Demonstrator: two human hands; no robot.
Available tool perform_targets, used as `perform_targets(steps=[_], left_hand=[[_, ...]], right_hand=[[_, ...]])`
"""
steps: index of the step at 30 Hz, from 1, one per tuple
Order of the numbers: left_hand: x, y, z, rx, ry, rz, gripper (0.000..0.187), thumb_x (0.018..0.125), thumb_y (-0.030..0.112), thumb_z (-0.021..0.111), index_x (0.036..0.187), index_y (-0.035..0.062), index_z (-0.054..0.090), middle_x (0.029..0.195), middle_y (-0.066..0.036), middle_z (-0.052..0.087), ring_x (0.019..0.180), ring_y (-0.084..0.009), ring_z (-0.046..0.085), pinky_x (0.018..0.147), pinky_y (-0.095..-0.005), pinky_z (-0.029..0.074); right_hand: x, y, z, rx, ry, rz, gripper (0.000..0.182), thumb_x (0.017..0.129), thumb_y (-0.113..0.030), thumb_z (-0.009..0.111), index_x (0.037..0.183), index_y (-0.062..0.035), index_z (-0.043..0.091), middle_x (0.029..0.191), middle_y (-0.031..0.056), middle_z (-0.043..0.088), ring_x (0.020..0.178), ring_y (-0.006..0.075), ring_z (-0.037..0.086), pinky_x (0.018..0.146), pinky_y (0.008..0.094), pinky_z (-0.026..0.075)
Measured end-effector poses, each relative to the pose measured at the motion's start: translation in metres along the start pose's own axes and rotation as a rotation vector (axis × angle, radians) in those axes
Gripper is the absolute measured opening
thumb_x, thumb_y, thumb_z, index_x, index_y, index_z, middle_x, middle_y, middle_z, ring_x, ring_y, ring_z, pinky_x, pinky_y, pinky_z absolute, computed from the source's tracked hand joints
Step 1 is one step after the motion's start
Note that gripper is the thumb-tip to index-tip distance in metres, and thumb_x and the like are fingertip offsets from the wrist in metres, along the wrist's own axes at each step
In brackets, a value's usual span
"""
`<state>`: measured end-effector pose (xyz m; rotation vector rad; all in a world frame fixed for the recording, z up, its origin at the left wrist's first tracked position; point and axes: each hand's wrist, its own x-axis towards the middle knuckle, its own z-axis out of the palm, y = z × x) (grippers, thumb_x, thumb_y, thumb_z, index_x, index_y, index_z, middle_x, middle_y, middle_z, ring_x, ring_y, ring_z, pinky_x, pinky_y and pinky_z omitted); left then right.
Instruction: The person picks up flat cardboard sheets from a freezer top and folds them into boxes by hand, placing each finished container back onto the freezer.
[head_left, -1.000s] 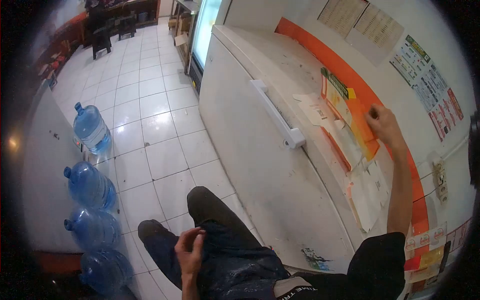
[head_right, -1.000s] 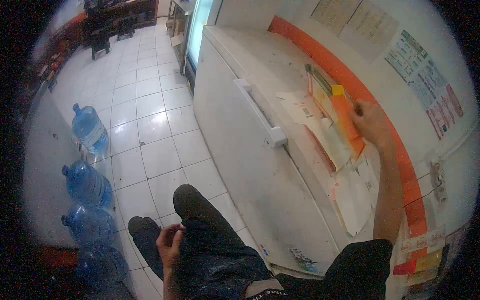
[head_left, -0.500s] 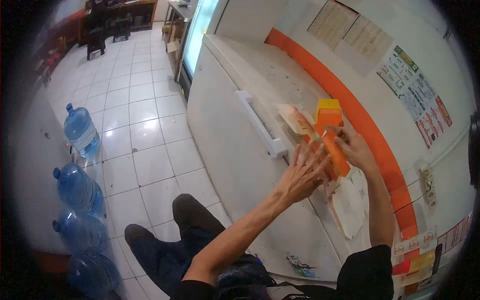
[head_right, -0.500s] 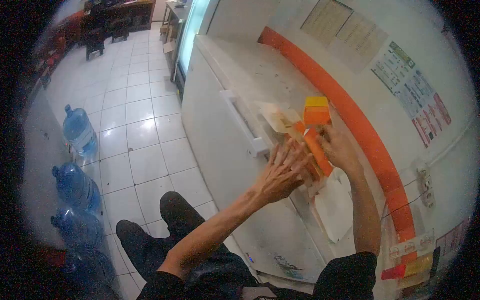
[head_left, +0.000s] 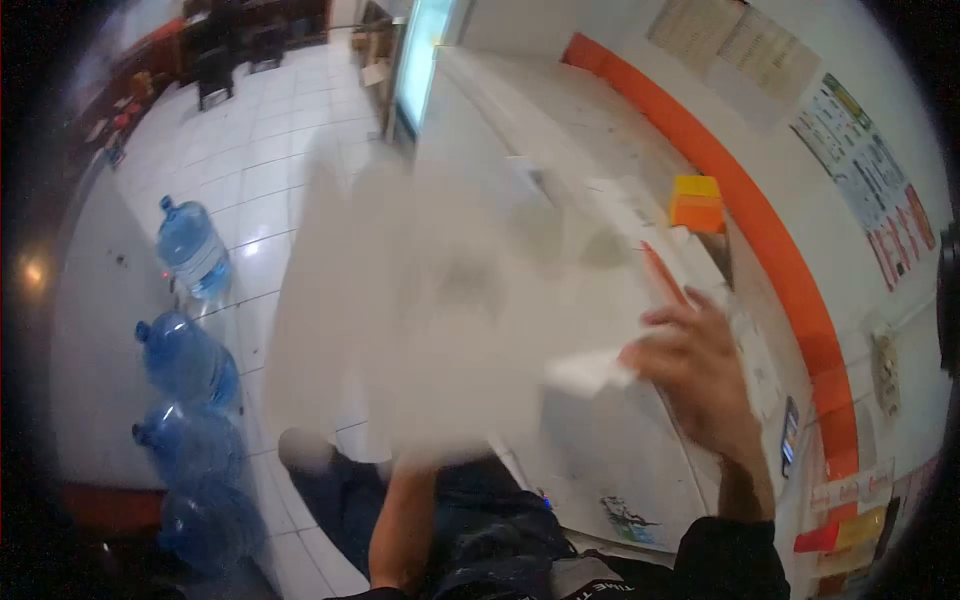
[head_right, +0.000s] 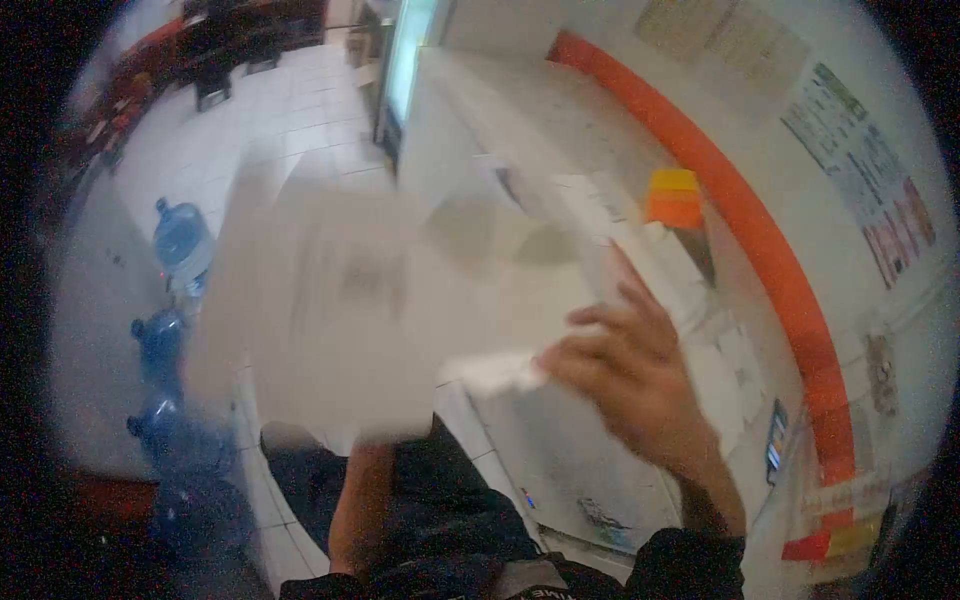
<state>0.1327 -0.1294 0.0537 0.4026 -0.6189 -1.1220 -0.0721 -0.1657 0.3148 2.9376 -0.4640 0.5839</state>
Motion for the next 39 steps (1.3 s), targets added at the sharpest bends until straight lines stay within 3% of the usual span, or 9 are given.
perform_targets(steps=[4, 5, 8, 11, 15, 19, 23, 28, 39], left_hand=[[-0.054, 0.112, -0.007, -0.176, 0.244, -0.321, 0.087, 0.098, 0.070, 0.023, 0.150, 0.0022, 0.036, 0.146, -0.017, 0.048, 0.132, -0.0298, 0.048, 0.114, -0.0422, 0.035], [-0.068, 0.093, -0.047, -0.244, 0.020, -0.197, 0.096, 0.093, 0.077, 0.017, 0.151, 0.0025, 0.035, 0.147, -0.018, 0.046, 0.133, -0.0291, 0.047, 0.112, -0.0419, 0.037], [-0.101, 0.108, -0.062, 0.212, 0.219, -0.069, 0.074, 0.098, 0.046, 0.055, 0.154, 0.0039, 0.031, 0.140, -0.021, 0.052, 0.126, -0.0246, 0.055, 0.105, -0.0394, 0.045], [-0.116, 0.125, -0.053, 0.349, 0.487, -0.102, 0.079, 0.090, -0.004, 0.062, 0.157, 0.0137, 0.025, 0.125, -0.018, 0.063, 0.101, -0.0171, 0.067, 0.086, -0.0293, 0.054], [-0.129, 0.118, -0.067, 0.487, 0.541, -0.071, 0.069, 0.096, -0.001, 0.056, 0.156, 0.0115, 0.026, 0.122, -0.018, 0.066, 0.099, -0.0167, 0.067, 0.087, -0.0291, 0.054], [-0.127, 0.116, -0.065, 0.680, 0.589, -0.031, 0.053, 0.098, 0.012, 0.060, 0.148, 0.0035, 0.043, 0.122, -0.015, 0.067, 0.108, -0.0202, 0.064, 0.094, -0.0350, 0.052], [-0.123, 0.121, -0.056, 0.769, 0.575, 0.134, 0.046, 0.103, 0.019, 0.054, 0.145, 0.0010, 0.047, 0.122, -0.015, 0.067, 0.114, -0.0206, 0.061, 0.100, -0.0340, 0.048], [-0.130, 0.122, -0.063, 0.564, 0.564, -0.056, 0.052, 0.106, 0.036, 0.047, 0.143, 0.0007, 0.050, 0.130, -0.012, 0.063, 0.116, -0.0179, 0.059, 0.102, -0.0312, 0.045], [-0.142, 0.136, -0.052, 0.560, 0.453, -0.183, 0.063, 0.096, 0.018, 0.066, 0.149, 0.0016, 0.036, 0.133, -0.022, 0.058, 0.122, -0.0289, 0.058, 0.102, -0.0415, 0.048]], right_hand=[[-0.004, -0.029, 0.082, 0.147, -0.077, -0.022, 0.020, 0.084, -0.014, 0.072, 0.100, -0.0266, 0.072, 0.125, 0.0034, 0.062, 0.123, 0.0266, 0.056, 0.116, 0.0505, 0.032], [-0.005, -0.034, 0.103, 0.160, -0.070, -0.061, 0.020, 0.084, -0.014, 0.072, 0.100, -0.0266, 0.072, 0.125, 0.0034, 0.062, 0.123, 0.0266, 0.056, 0.116, 0.0505, 0.032], [-0.001, -0.048, 0.159, 0.436, -0.059, 0.063, 0.023, 0.082, -0.005, 0.075, 0.096, -0.0234, 0.073, 0.138, 0.0102, 0.053, 0.132, 0.0323, 0.049, 0.113, 0.0501, 0.038], [0.003, -0.062, 0.205, 0.905, -0.045, 0.219, 0.024, 0.094, -0.002, 0.063, 0.115, -0.0134, 0.067, 0.144, 0.0174, 0.045, 0.133, 0.0301, 0.049, 0.102, 0.0425, 0.050], [0.013, -0.097, 0.229, 1.625, 0.068, 0.799, 0.057, 0.100, -0.026, 0.060, 0.144, 0.0012, 0.039, 0.145, 0.0240, 0.045, 0.130, 0.0302, 0.051, 0.104, 0.0449, 0.047], [0.021, -0.107, 0.251, 1.406, -0.040, 0.755, 0.046, 0.103, -0.023, 0.053, 0.141, 0.0031, 0.046, 0.119, 0.0172, 0.064, 0.110, 0.0228, 0.060, 0.096, 0.0348, 0.047], [0.027, -0.109, 0.257, 1.339, -0.047, 0.758, 0.044, 0.104, -0.022, 0.052, 0.140, 0.0039, 0.047, 0.122, 0.0171, 0.062, 0.111, 0.0230, 0.059, 0.098, 0.0353, 0.046], [0.034, -0.108, 0.256, 1.377, -0.058, 0.694, 0.045, 0.105, -0.024, 0.047, 0.140, 0.0042, 0.046, 0.124, 0.0186, 0.062, 0.112, 0.0241, 0.059, 0.099, 0.0369, 0.046], [0.052, -0.101, 0.255, 1.365, 0.074, 0.731, 0.041, 0.104, -0.023, 0.050, 0.135, 0.0053, 0.049, 0.118, 0.0161, 0.064, 0.105, 0.0208, 0.061, 0.093, 0.0354, 0.049]])
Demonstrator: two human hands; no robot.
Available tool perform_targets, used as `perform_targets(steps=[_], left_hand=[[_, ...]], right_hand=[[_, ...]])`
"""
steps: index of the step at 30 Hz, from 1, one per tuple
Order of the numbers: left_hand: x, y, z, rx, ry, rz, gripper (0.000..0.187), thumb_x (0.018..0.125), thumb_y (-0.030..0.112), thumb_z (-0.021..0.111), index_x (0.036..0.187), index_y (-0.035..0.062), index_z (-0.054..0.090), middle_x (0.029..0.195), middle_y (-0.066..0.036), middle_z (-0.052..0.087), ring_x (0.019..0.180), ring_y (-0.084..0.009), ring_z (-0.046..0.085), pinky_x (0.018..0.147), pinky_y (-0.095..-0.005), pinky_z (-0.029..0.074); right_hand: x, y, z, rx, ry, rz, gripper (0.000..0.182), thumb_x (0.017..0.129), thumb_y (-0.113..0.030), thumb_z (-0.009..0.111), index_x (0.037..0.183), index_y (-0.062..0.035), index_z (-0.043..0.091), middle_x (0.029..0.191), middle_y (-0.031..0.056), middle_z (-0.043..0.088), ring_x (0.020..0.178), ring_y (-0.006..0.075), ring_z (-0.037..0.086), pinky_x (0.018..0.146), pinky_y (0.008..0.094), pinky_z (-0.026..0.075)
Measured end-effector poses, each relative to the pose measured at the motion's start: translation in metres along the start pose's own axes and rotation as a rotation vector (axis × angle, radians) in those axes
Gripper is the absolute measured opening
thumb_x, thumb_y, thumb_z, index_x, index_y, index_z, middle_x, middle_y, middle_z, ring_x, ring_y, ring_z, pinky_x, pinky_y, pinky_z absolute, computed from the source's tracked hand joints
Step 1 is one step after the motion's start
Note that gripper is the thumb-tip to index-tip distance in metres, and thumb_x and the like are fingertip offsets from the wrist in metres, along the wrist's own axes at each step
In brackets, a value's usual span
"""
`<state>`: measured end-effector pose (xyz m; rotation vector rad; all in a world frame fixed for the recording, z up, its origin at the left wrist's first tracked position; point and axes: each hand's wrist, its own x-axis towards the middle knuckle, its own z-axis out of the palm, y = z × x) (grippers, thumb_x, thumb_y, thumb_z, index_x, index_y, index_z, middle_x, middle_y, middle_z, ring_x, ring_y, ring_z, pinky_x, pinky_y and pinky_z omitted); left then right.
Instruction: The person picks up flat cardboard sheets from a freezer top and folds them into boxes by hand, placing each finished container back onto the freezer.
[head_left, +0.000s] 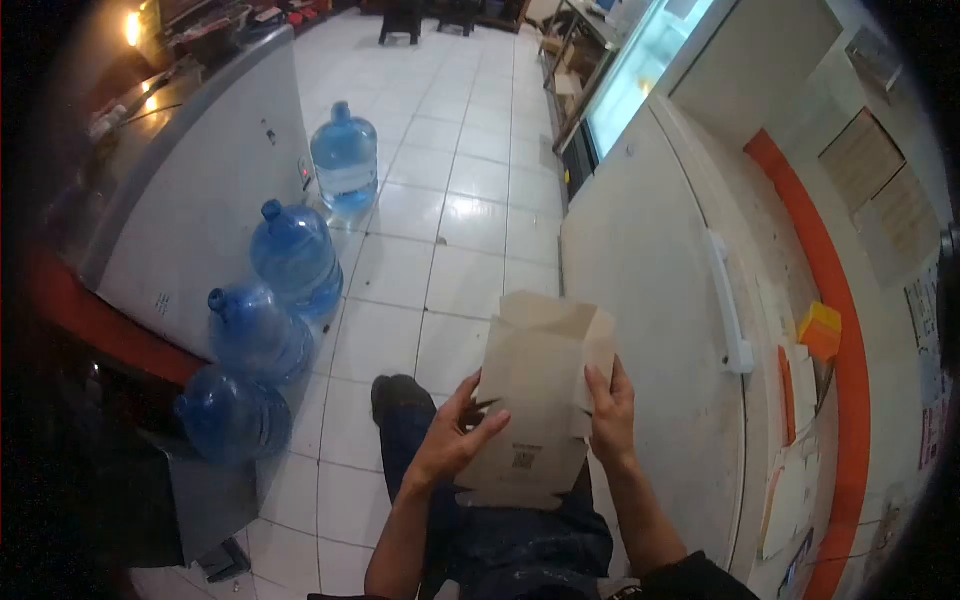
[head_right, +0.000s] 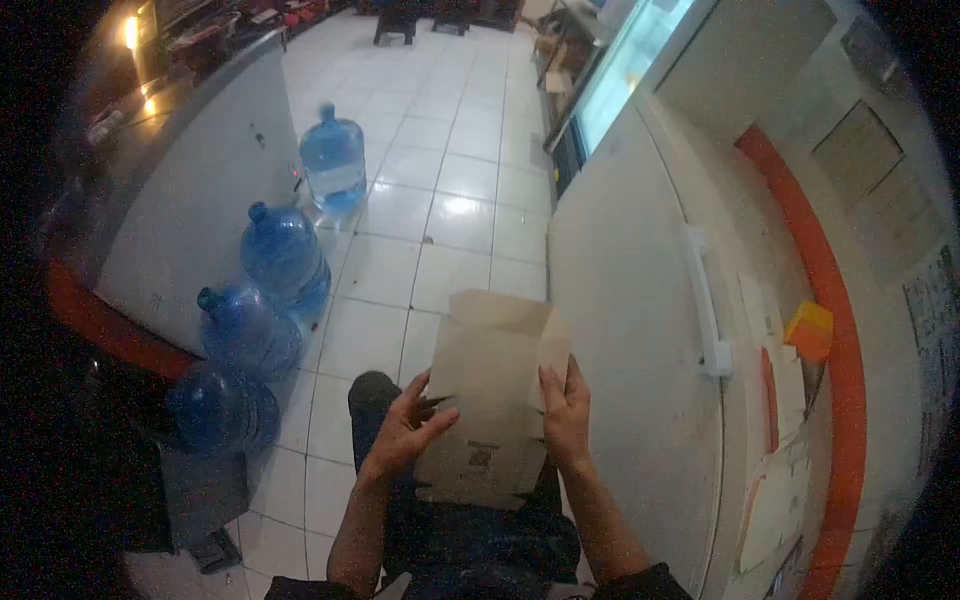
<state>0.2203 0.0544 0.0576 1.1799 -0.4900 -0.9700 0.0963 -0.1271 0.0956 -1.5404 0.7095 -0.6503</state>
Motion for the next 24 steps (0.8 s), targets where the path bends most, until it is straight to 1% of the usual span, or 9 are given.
perform_targets(steps=[3, 6, 8, 15, 19, 21, 22, 23, 24], left_hand=[[-0.003, -0.002, -0.002, -0.013, 0.021, -0.042, 0.064, 0.094, 0.014, 0.069, 0.148, 0.0000, 0.037, 0.133, -0.026, 0.058, 0.119, -0.0305, 0.060, 0.100, -0.0421, 0.049], [-0.003, -0.016, -0.005, 0.001, 0.018, 0.023, 0.065, 0.095, 0.020, 0.068, 0.150, 0.0034, 0.037, 0.129, -0.025, 0.061, 0.111, -0.0278, 0.064, 0.094, -0.0364, 0.051], [-0.004, -0.014, -0.005, -0.030, 0.019, 0.047, 0.063, 0.095, 0.018, 0.068, 0.148, 0.0020, 0.039, 0.127, -0.023, 0.062, 0.109, -0.0267, 0.065, 0.093, -0.0366, 0.052], [0.012, 0.005, 0.001, -0.108, 0.192, 0.170, 0.060, 0.094, 0.019, 0.070, 0.145, 0.0015, 0.044, 0.124, -0.021, 0.063, 0.109, -0.0245, 0.065, 0.090, -0.0358, 0.055], [0.026, 0.030, 0.012, 0.066, 0.243, 0.165, 0.058, 0.092, 0.018, 0.071, 0.141, 0.0006, 0.046, 0.122, -0.020, 0.064, 0.110, -0.0269, 0.064, 0.095, -0.0397, 0.053], [0.033, 0.041, 0.018, 0.849, 0.654, 0.700, 0.057, 0.089, 0.017, 0.073, 0.138, 0.0017, 0.048, 0.119, -0.018, 0.065, 0.109, -0.0272, 0.064, 0.094, -0.0384, 0.052], [0.035, 0.050, 0.023, 0.757, 0.725, 0.802, 0.044, 0.087, 0.018, 0.075, 0.123, 0.0010, 0.058, 0.108, -0.015, 0.068, 0.100, -0.0238, 0.066, 0.087, -0.0361, 0.054], [0.032, 0.057, 0.027, 0.756, 0.731, 0.816, 0.044, 0.087, 0.018, 0.075, 0.123, 0.0010, 0.058, 0.108, -0.015, 0.068, 0.100, -0.0238, 0.066, 0.087, -0.0361, 0.054], [0.026, 0.062, 0.032, 0.578, 0.593, 0.764, 0.037, 0.087, 0.020, 0.075, 0.116, -0.0004, 0.062, 0.102, -0.015, 0.069, 0.093, -0.0226, 0.067, 0.080, -0.0341, 0.054]], right_hand=[[0.005, -0.007, 0.005, 0.055, 0.023, 0.013, 0.038, 0.104, -0.022, 0.050, 0.132, 0.0040, 0.052, 0.117, 0.0146, 0.064, 0.103, 0.0186, 0.062, 0.091, 0.0334, 0.050], [0.005, -0.005, 0.003, 0.140, -0.005, 0.073, 0.033, 0.103, -0.016, 0.053, 0.131, 0.0007, 0.054, 0.118, 0.0099, 0.065, 0.107, 0.0146, 0.061, 0.094, 0.0308, 0.049], [0.007, 0.000, 0.003, 0.083, -0.009, 0.014, 0.037, 0.103, -0.022, 0.053, 0.131, 0.0026, 0.052, 0.116, 0.0127, 0.064, 0.103, 0.0172, 0.061, 0.091, 0.0327, 0.050], [-0.002, -0.007, 0.000, 0.061, -0.055, 0.049, 0.038, 0.103, -0.020, 0.053, 0.133, 0.0029, 0.051, 0.117, 0.0136, 0.064, 0.107, 0.0186, 0.061, 0.094, 0.0329, 0.049], [-0.002, -0.006, -0.005, -0.055, -0.051, -0.071, 0.038, 0.103, -0.021, 0.053, 0.134, 0.0016, 0.050, 0.115, 0.0154, 0.064, 0.108, 0.0225, 0.061, 0.093, 0.0350, 0.050], [-0.004, -0.022, -0.008, -0.085, 0.012, -0.040, 0.039, 0.104, -0.026, 0.053, 0.132, 0.0019, 0.051, 0.113, 0.0155, 0.065, 0.105, 0.0229, 0.062, 0.092, 0.0353, 0.051], [-0.001, -0.020, -0.013, -0.114, 0.020, -0.156, 0.034, 0.104, -0.022, 0.054, 0.130, -0.0004, 0.054, 0.114, 0.0172, 0.067, 0.105, 0.0239, 0.065, 0.091, 0.0363, 0.054], [-0.001, -0.024, -0.014, -0.112, 0.017, -0.170, 0.034, 0.104, -0.022, 0.054, 0.130, -0.0004, 0.054, 0.114, 0.0172, 0.067, 0.105, 0.0239, 0.065, 0.091, 0.0363, 0.054], [-0.004, -0.032, -0.014, -0.265, 0.027, -0.332, 0.030, 0.103, -0.019, 0.055, 0.128, -0.0018, 0.056, 0.116, 0.0175, 0.067, 0.107, 0.0256, 0.066, 0.091, 0.0372, 0.055]])
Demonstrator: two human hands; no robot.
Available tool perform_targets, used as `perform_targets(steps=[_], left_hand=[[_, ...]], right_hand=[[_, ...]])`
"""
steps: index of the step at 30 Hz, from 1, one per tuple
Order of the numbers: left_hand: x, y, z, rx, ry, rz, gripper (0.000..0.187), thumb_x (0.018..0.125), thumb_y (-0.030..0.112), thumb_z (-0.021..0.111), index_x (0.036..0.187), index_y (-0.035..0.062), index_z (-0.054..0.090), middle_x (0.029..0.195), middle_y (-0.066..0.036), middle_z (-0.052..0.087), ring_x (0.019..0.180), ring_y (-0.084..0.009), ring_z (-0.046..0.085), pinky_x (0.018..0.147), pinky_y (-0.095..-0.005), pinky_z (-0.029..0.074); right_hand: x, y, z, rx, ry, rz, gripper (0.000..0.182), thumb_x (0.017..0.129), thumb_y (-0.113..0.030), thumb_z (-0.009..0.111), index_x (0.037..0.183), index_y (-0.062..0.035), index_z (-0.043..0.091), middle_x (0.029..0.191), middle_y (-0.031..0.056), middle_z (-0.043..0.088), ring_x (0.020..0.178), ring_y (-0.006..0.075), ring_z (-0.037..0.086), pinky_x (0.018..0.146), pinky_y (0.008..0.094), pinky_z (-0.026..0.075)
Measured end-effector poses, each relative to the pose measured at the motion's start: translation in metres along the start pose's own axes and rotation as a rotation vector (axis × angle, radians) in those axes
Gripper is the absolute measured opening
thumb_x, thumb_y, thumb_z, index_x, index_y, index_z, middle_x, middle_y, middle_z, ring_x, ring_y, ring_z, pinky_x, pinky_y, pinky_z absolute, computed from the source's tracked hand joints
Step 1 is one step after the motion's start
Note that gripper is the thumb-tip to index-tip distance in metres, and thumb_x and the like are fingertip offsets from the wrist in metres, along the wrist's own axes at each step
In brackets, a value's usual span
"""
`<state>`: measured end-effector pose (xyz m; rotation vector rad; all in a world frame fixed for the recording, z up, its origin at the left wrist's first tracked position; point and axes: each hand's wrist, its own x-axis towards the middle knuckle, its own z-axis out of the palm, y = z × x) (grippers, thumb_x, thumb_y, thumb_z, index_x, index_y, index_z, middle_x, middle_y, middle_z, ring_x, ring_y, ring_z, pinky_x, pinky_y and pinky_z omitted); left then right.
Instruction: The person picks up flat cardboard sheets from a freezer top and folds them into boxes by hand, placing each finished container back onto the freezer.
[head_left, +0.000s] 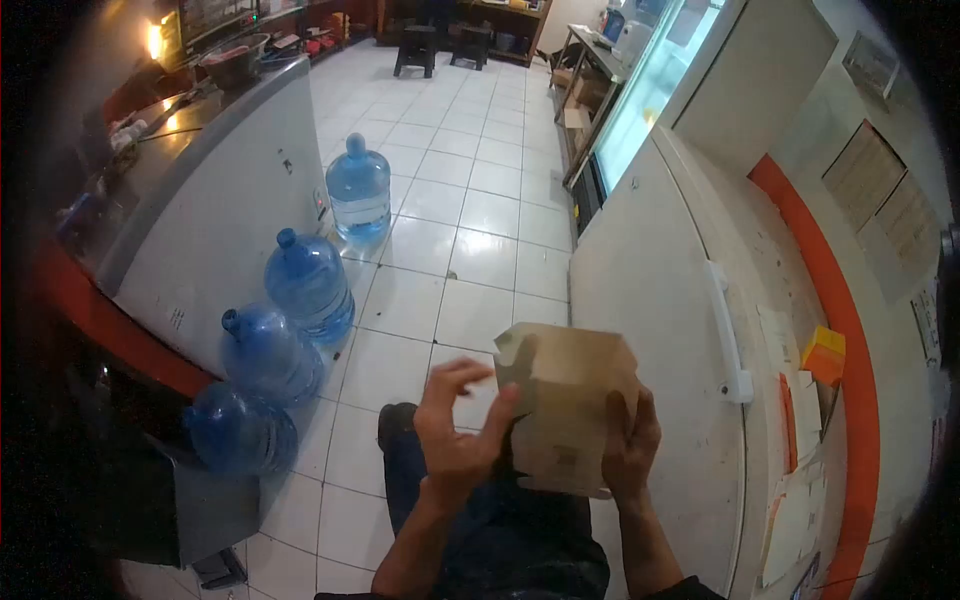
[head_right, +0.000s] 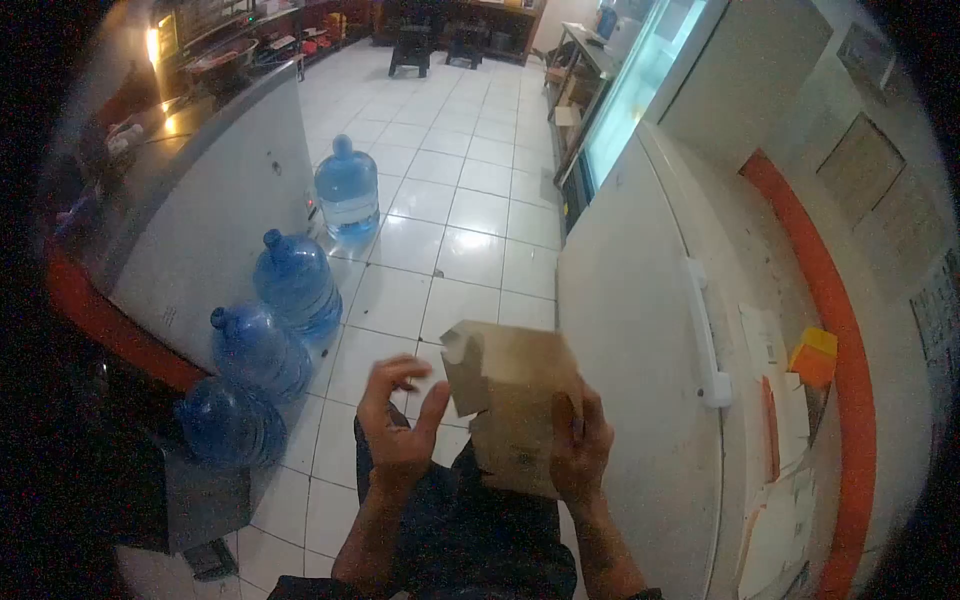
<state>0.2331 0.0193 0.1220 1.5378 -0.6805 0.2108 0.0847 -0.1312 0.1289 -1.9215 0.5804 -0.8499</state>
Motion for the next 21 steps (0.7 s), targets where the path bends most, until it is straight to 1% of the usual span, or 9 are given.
perform_targets(steps=[2, 3, 5, 6, 9, 10, 14, 16, 21], left_hand=[[0.005, 0.024, -0.004, -0.337, -0.169, -0.233, 0.028, 0.090, 0.024, 0.073, 0.099, -0.0020, 0.069, 0.085, -0.012, 0.070, 0.078, -0.0168, 0.067, 0.069, -0.0277, 0.052], [0.008, 0.028, -0.004, -0.335, -0.165, -0.232, 0.028, 0.090, 0.024, 0.073, 0.099, -0.0020, 0.069, 0.085, -0.012, 0.070, 0.078, -0.0168, 0.067, 0.069, -0.0277, 0.052], [0.012, 0.033, -0.003, -0.651, -0.295, -0.514, 0.030, 0.092, 0.026, 0.072, 0.098, -0.0031, 0.069, 0.084, -0.009, 0.070, 0.076, -0.0135, 0.066, 0.066, -0.0261, 0.052], [0.012, 0.035, -0.002, -0.623, -0.262, -0.527, 0.031, 0.093, 0.026, 0.072, 0.097, -0.0044, 0.070, 0.082, -0.006, 0.070, 0.074, -0.0108, 0.065, 0.066, -0.0245, 0.052], [0.008, 0.033, -0.010, -0.573, -0.270, -0.617, 0.030, 0.093, 0.024, 0.072, 0.097, -0.0051, 0.071, 0.080, -0.005, 0.069, 0.073, -0.0081, 0.064, 0.067, -0.0217, 0.052], [0.007, 0.033, -0.016, -0.513, -0.316, -0.701, 0.026, 0.094, 0.021, 0.072, 0.095, -0.0053, 0.072, 0.085, -0.010, 0.072, 0.077, -0.0135, 0.069, 0.071, -0.0273, 0.058], [-0.001, 0.033, -0.018, -0.538, -0.302, -0.728, 0.025, 0.094, 0.019, 0.071, 0.097, -0.0061, 0.071, 0.086, -0.010, 0.072, 0.080, -0.0151, 0.070, 0.075, -0.0283, 0.059], [-0.007, 0.030, -0.014, -0.560, -0.264, -0.665, 0.024, 0.095, 0.015, 0.069, 0.104, -0.0068, 0.071, 0.091, -0.010, 0.073, 0.081, -0.0089, 0.068, 0.073, -0.0226, 0.056], [-0.016, 0.021, -0.021, -0.490, -0.312, -0.526, 0.022, 0.094, 0.010, 0.069, 0.109, -0.0054, 0.071, 0.097, -0.013, 0.075, 0.086, -0.0131, 0.071, 0.075, -0.0248, 0.057]], right_hand=[[0.004, -0.013, -0.001, -0.246, -0.022, -0.340, 0.030, 0.097, -0.009, 0.062, 0.127, -0.0107, 0.061, 0.121, 0.0176, 0.067, 0.112, 0.0300, 0.067, 0.092, 0.0414, 0.057], [0.006, -0.017, 0.001, -0.243, -0.025, -0.342, 0.030, 0.097, -0.009, 0.062, 0.127, -0.0107, 0.061, 0.121, 0.0176, 0.067, 0.112, 0.0300, 0.067, 0.092, 0.0414, 0.057], [0.010, -0.023, 0.006, -0.492, -0.170, -0.686, 0.037, 0.093, -0.012, 0.068, 0.129, -0.0184, 0.063, 0.121, 0.0150, 0.068, 0.111, 0.0295, 0.068, 0.093, 0.0451, 0.057], [0.009, -0.025, 0.009, -0.512, -0.187, -0.678, 0.044, 0.088, -0.013, 0.072, 0.129, -0.0249, 0.063, 0.123, 0.0133, 0.067, 0.112, 0.0273, 0.067, 0.096, 0.0476, 0.056], [0.004, -0.017, 0.011, -0.541, -0.233, -0.676, 0.047, 0.086, -0.013, 0.075, 0.130, -0.0254, 0.063, 0.125, 0.0120, 0.066, 0.114, 0.0267, 0.066, 0.100, 0.0480, 0.053], [0.003, -0.009, 0.010, -0.537, -0.249, -0.681, 0.048, 0.083, -0.014, 0.077, 0.128, -0.0244, 0.064, 0.127, 0.0115, 0.065, 0.117, 0.0263, 0.064, 0.102, 0.0478, 0.052], [-0.004, -0.013, 0.014, -0.521, -0.254, -0.638, 0.046, 0.083, -0.015, 0.078, 0.126, -0.0230, 0.066, 0.127, 0.0109, 0.065, 0.119, 0.0270, 0.064, 0.102, 0.0464, 0.052], [-0.004, -0.014, 0.017, -0.578, -0.217, -0.635, 0.040, 0.082, -0.012, 0.078, 0.120, -0.0215, 0.070, 0.125, 0.0106, 0.065, 0.111, 0.0266, 0.066, 0.096, 0.0442, 0.054], [-0.006, -0.032, 0.020, -0.512, -0.113, -0.573, 0.032, 0.081, -0.011, 0.080, 0.112, -0.0134, 0.072, 0.106, 0.0072, 0.069, 0.090, 0.0229, 0.067, 0.079, 0.0384, 0.055]])
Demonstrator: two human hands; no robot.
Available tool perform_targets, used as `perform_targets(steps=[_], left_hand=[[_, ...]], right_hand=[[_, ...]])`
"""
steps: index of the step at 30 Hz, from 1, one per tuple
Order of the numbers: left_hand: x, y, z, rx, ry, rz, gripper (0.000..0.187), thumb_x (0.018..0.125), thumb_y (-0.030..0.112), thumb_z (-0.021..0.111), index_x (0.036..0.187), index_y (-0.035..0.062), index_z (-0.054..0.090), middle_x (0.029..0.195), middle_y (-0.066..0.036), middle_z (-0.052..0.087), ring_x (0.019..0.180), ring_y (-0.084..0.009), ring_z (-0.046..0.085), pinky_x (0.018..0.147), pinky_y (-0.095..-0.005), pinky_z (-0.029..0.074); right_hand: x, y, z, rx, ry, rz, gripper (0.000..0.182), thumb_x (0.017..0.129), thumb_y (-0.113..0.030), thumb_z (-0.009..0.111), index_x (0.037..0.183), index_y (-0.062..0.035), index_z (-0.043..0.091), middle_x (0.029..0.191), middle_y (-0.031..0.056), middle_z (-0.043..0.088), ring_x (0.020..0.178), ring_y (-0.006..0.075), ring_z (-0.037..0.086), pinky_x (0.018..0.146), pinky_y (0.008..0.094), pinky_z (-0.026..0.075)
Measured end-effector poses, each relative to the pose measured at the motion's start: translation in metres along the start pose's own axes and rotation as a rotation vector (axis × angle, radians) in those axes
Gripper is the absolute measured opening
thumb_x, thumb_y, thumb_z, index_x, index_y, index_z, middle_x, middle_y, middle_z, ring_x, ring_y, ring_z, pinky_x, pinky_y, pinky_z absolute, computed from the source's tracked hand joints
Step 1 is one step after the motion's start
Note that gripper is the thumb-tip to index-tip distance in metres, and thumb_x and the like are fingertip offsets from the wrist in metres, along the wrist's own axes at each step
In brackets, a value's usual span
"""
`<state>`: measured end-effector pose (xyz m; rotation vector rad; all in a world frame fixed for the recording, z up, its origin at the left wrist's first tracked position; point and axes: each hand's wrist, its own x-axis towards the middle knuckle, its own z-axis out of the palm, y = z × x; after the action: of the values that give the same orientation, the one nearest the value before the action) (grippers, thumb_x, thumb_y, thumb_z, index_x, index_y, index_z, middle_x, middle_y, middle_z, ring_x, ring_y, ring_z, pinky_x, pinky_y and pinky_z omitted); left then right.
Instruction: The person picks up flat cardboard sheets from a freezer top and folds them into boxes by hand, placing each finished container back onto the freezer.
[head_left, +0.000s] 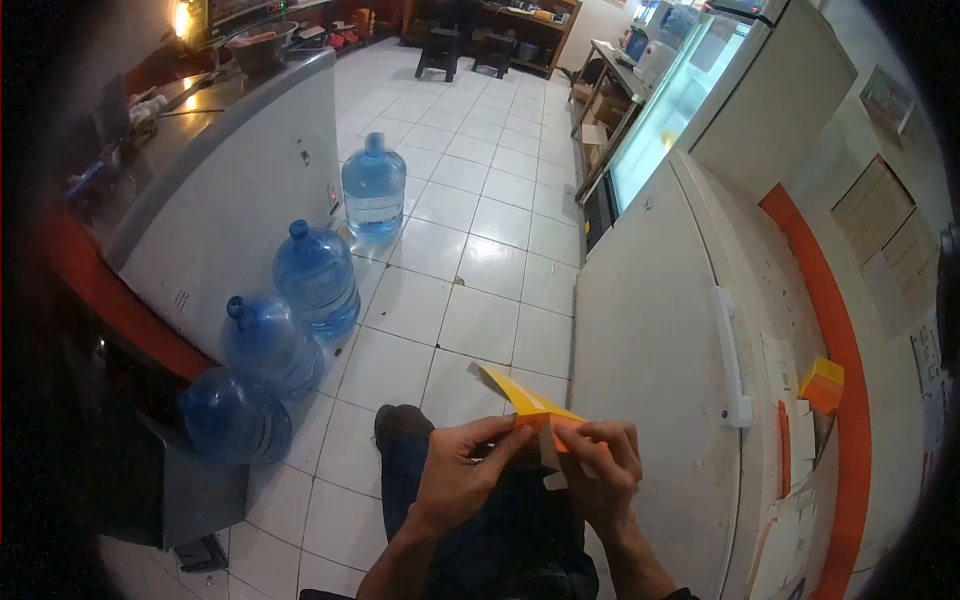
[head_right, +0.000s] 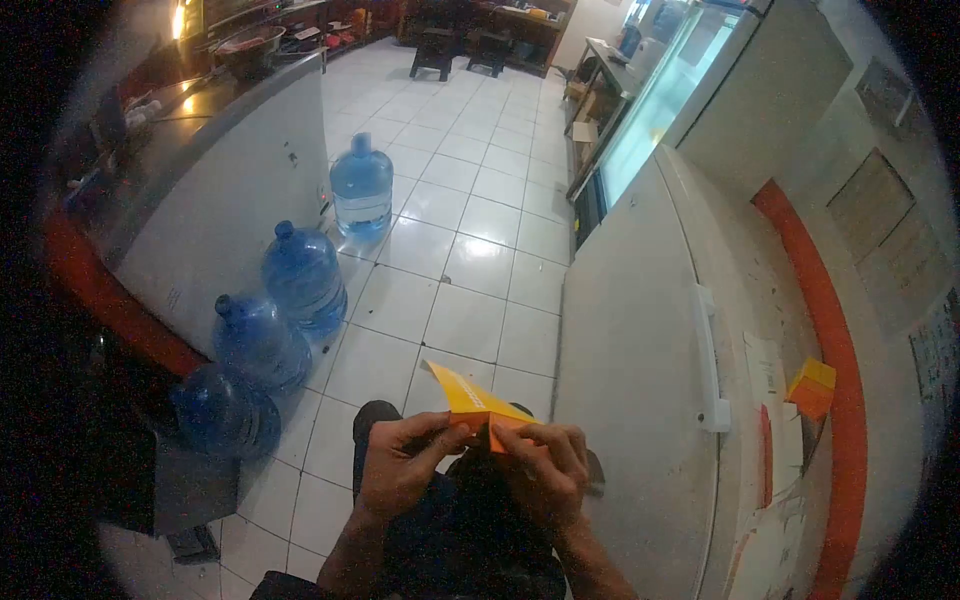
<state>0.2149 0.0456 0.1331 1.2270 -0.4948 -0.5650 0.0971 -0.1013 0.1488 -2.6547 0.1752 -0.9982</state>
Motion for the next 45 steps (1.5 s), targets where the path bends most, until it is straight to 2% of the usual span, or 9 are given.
perform_targets(steps=[4, 8, 13, 16, 26, 29, 34, 38, 45], left_hand=[[-0.002, -0.002, -0.005, 0.238, 0.138, 0.226, 0.020, 0.090, 0.007, 0.072, 0.108, -0.0027, 0.072, 0.096, -0.014, 0.076, 0.082, -0.0166, 0.073, 0.073, -0.0260, 0.058], [-0.007, -0.009, -0.001, 0.394, 0.163, 0.390, 0.018, 0.088, 0.006, 0.073, 0.105, -0.0010, 0.074, 0.097, -0.014, 0.075, 0.080, -0.0208, 0.074, 0.073, -0.0279, 0.059], [-0.007, -0.006, 0.010, 0.382, 0.188, 0.584, 0.020, 0.088, 0.001, 0.071, 0.107, 0.0010, 0.073, 0.101, -0.017, 0.074, 0.087, -0.0262, 0.074, 0.078, -0.0324, 0.060], [-0.012, -0.010, 0.003, 0.332, 0.126, 0.435, 0.025, 0.088, 0.000, 0.070, 0.113, 0.0018, 0.072, 0.102, -0.018, 0.073, 0.089, -0.0273, 0.074, 0.078, -0.0333, 0.059], [-0.020, -0.017, 0.001, 0.446, -0.037, 0.410, 0.044, 0.082, -0.004, 0.070, 0.125, 0.0036, 0.066, 0.101, -0.019, 0.072, 0.086, -0.0307, 0.073, 0.077, -0.0364, 0.058], [-0.021, -0.017, 0.004, 0.476, -0.022, 0.475, 0.038, 0.082, -0.005, 0.070, 0.119, 0.0013, 0.068, 0.096, -0.018, 0.072, 0.081, -0.0287, 0.073, 0.070, -0.0345, 0.058], [-0.022, -0.018, -0.002, 0.590, -0.044, 0.512, 0.058, 0.078, -0.005, 0.071, 0.134, 0.0021, 0.059, 0.098, -0.018, 0.071, 0.084, -0.0312, 0.071, 0.074, -0.0371, 0.057], [-0.023, -0.027, 0.004, 0.569, -0.022, 0.493, 0.057, 0.079, -0.004, 0.071, 0.134, 0.0014, 0.059, 0.098, -0.019, 0.071, 0.084, -0.0305, 0.071, 0.074, -0.0372, 0.057], [-0.024, -0.033, 0.011, 0.564, -0.006, 0.527, 0.037, 0.085, -0.004, 0.068, 0.123, -0.0020, 0.067, 0.092, -0.021, 0.072, 0.080, -0.0270, 0.074, 0.070, -0.0348, 0.058]], right_hand=[[0.008, -0.002, -0.002, 0.288, 0.011, 0.291, 0.024, 0.083, -0.011, 0.080, 0.104, -0.0045, 0.071, 0.088, 0.0063, 0.071, 0.078, 0.0169, 0.066, 0.070, 0.0311, 0.054], [0.021, -0.019, -0.010, 0.435, -0.074, 0.476, 0.019, 0.087, -0.011, 0.077, 0.102, -0.0022, 0.070, 0.090, 0.0081, 0.072, 0.079, 0.0133, 0.066, 0.070, 0.0294, 0.054], [0.028, -0.041, -0.003, 0.897, -0.006, 0.773, 0.011, 0.091, -0.008, 0.073, 0.096, 0.0009, 0.071, 0.094, 0.0097, 0.072, 0.087, 0.0128, 0.066, 0.083, 0.0300, 0.053], [0.027, -0.038, 0.004, 0.814, 0.001, 0.600, 0.010, 0.090, -0.007, 0.073, 0.095, 0.0014, 0.072, 0.097, 0.0112, 0.071, 0.088, 0.0142, 0.066, 0.082, 0.0292, 0.052], [0.012, -0.023, -0.001, 0.519, -0.108, 0.495, 0.006, 0.086, -0.003, 0.075, 0.083, -0.0002, 0.070, 0.092, 0.0105, 0.068, 0.088, 0.0144, 0.065, 0.079, 0.0279, 0.051], [0.006, -0.016, -0.001, 0.499, -0.140, 0.474, 0.010, 0.086, -0.006, 0.076, 0.093, 0.0000, 0.073, 0.095, 0.0113, 0.068, 0.091, 0.0195, 0.068, 0.080, 0.0316, 0.055], [0.003, -0.014, -0.001, 0.685, -0.197, 0.514, 0.014, 0.092, -0.009, 0.071, 0.102, -0.0001, 0.074, 0.100, 0.0104, 0.070, 0.092, 0.0172, 0.068, 0.082, 0.0291, 0.055], [0.003, -0.026, -0.008, 0.792, -0.218, 0.914, 0.014, 0.093, -0.009, 0.071, 0.104, -0.0001, 0.073, 0.100, 0.0085, 0.072, 0.091, 0.0146, 0.068, 0.083, 0.0286, 0.055], [-0.013, -0.019, 0.001, 0.720, -0.122, 0.608, 0.021, 0.091, -0.004, 0.071, 0.111, -0.0003, 0.071, 0.101, 0.0094, 0.070, 0.093, 0.0156, 0.068, 0.082, 0.0285, 0.056]])
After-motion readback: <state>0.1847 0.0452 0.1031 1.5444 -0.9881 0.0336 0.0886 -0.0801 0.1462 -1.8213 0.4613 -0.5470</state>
